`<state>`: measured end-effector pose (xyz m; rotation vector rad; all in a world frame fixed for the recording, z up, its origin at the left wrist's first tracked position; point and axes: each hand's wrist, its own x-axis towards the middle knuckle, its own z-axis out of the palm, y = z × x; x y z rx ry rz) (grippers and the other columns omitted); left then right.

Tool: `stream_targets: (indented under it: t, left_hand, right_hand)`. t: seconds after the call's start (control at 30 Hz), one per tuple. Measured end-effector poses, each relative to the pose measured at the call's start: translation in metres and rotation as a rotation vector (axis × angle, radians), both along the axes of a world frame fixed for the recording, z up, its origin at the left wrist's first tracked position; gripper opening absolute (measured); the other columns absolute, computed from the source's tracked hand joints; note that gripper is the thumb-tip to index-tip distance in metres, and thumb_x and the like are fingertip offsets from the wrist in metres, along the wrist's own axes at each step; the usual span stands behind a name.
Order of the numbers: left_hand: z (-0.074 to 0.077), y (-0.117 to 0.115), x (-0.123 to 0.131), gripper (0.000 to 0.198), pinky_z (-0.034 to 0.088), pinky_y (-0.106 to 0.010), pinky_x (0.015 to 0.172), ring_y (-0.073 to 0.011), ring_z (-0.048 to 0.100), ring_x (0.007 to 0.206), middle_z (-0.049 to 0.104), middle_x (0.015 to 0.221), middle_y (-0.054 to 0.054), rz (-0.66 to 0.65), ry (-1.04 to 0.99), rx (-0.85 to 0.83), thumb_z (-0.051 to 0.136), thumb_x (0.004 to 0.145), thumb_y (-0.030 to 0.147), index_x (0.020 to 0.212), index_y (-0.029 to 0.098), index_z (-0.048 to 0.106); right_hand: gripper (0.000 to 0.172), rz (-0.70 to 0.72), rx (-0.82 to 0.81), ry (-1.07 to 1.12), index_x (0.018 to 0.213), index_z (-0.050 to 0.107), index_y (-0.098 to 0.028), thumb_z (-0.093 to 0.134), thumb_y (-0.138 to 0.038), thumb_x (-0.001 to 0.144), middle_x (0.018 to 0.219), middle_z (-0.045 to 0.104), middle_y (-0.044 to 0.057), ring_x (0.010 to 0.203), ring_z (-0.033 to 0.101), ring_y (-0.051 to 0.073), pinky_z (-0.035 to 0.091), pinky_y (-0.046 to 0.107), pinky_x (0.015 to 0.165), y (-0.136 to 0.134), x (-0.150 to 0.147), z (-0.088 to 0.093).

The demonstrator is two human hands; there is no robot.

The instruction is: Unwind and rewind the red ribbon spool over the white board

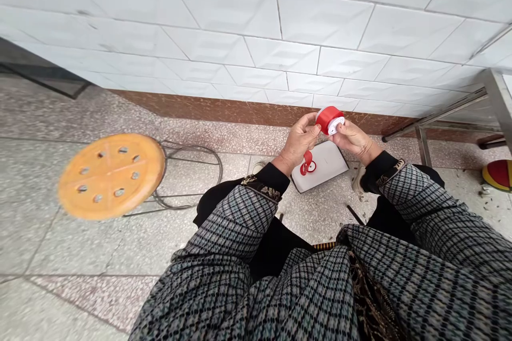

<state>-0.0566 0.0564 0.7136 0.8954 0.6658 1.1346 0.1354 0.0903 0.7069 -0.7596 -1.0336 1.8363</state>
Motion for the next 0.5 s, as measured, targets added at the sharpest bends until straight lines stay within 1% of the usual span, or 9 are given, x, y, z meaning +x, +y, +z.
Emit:
stream_targets:
  t: [0.07, 0.13, 0.23, 0.3, 0.37, 0.4, 0.43, 0.5]
  left_hand:
    - [-0.001, 0.002, -0.002, 0.044, 0.013, -0.024, 0.044, -0.0050, 0.019, 0.041, 0.034, 0.051, 0.013, -0.070, -0.029, -0.031, 0.090, 0.086, 0.049, 0.110, 0.023, 0.065]
    - [0.001, 0.004, -0.006, 0.043, 0.013, -0.024, 0.044, -0.0042, 0.017, 0.041, 0.032, 0.050, 0.014, -0.124, -0.039, -0.063, 0.090, 0.085, 0.051, 0.103, 0.022, 0.064]
    - [0.005, 0.005, -0.015, 0.042, 0.013, -0.022, 0.044, -0.0030, 0.019, 0.041, 0.033, 0.051, 0.014, -0.169, -0.019, -0.120, 0.092, 0.083, 0.047, 0.098, 0.021, 0.063]
    - [0.007, 0.006, -0.022, 0.040, 0.013, -0.020, 0.044, -0.0025, 0.020, 0.041, 0.036, 0.052, 0.013, -0.228, 0.031, -0.172, 0.093, 0.083, 0.043, 0.097, 0.020, 0.063]
    - [0.008, 0.007, -0.027, 0.038, 0.011, -0.020, 0.043, -0.0022, 0.021, 0.040, 0.038, 0.052, 0.013, -0.298, 0.099, -0.230, 0.093, 0.083, 0.039, 0.094, 0.018, 0.064]
    - [0.007, 0.007, -0.028, 0.037, 0.010, -0.020, 0.043, -0.0020, 0.020, 0.040, 0.037, 0.052, 0.013, -0.322, 0.128, -0.251, 0.093, 0.083, 0.038, 0.093, 0.018, 0.064]
    - [0.007, 0.007, -0.029, 0.037, 0.009, -0.020, 0.043, -0.0019, 0.019, 0.040, 0.037, 0.051, 0.013, -0.336, 0.150, -0.264, 0.094, 0.082, 0.038, 0.092, 0.017, 0.065]
    - [0.006, 0.007, -0.029, 0.036, 0.007, -0.020, 0.044, -0.0017, 0.017, 0.040, 0.035, 0.050, 0.013, -0.349, 0.178, -0.266, 0.095, 0.082, 0.037, 0.092, 0.017, 0.067]
  right_hand:
    - [0.065, -0.006, -0.025, 0.020, 0.098, 0.073, -0.025, 0.110, -0.055, 0.053, 0.090, 0.075, 0.000, 0.090, 0.069, 0.019, 0.060, 0.032, 0.088, -0.003, -0.003, -0.005]
    - [0.065, 0.004, -0.050, 0.029, 0.099, 0.073, -0.025, 0.109, -0.054, 0.055, 0.092, 0.075, 0.000, 0.092, 0.069, 0.018, 0.060, 0.031, 0.087, -0.004, -0.004, -0.007]
    - [0.059, 0.098, -0.047, -0.049, 0.103, 0.075, -0.023, 0.106, -0.053, 0.063, 0.097, 0.077, 0.001, 0.092, 0.069, 0.017, 0.060, 0.029, 0.085, -0.002, 0.003, -0.001]
    - [0.060, 0.180, 0.035, -0.170, 0.116, 0.077, -0.023, 0.105, -0.046, 0.068, 0.109, 0.079, 0.004, 0.098, 0.070, 0.018, 0.059, 0.030, 0.089, 0.004, 0.013, 0.010]
    - [0.073, 0.213, 0.171, -0.306, 0.135, 0.073, -0.027, 0.103, -0.035, 0.069, 0.130, 0.077, 0.005, 0.113, 0.070, 0.020, 0.058, 0.034, 0.097, 0.011, 0.024, 0.023]
    - [0.075, 0.245, 0.234, -0.377, 0.138, 0.073, -0.029, 0.102, -0.032, 0.070, 0.134, 0.076, 0.005, 0.117, 0.070, 0.022, 0.057, 0.036, 0.100, 0.014, 0.030, 0.029]
    - [0.073, 0.275, 0.292, -0.456, 0.139, 0.074, -0.030, 0.101, -0.030, 0.070, 0.136, 0.076, 0.005, 0.120, 0.069, 0.024, 0.056, 0.039, 0.102, 0.017, 0.034, 0.034]
    - [0.065, 0.323, 0.399, -0.624, 0.134, 0.078, -0.031, 0.098, -0.028, 0.072, 0.136, 0.077, 0.005, 0.119, 0.068, 0.026, 0.055, 0.043, 0.105, 0.019, 0.040, 0.040]
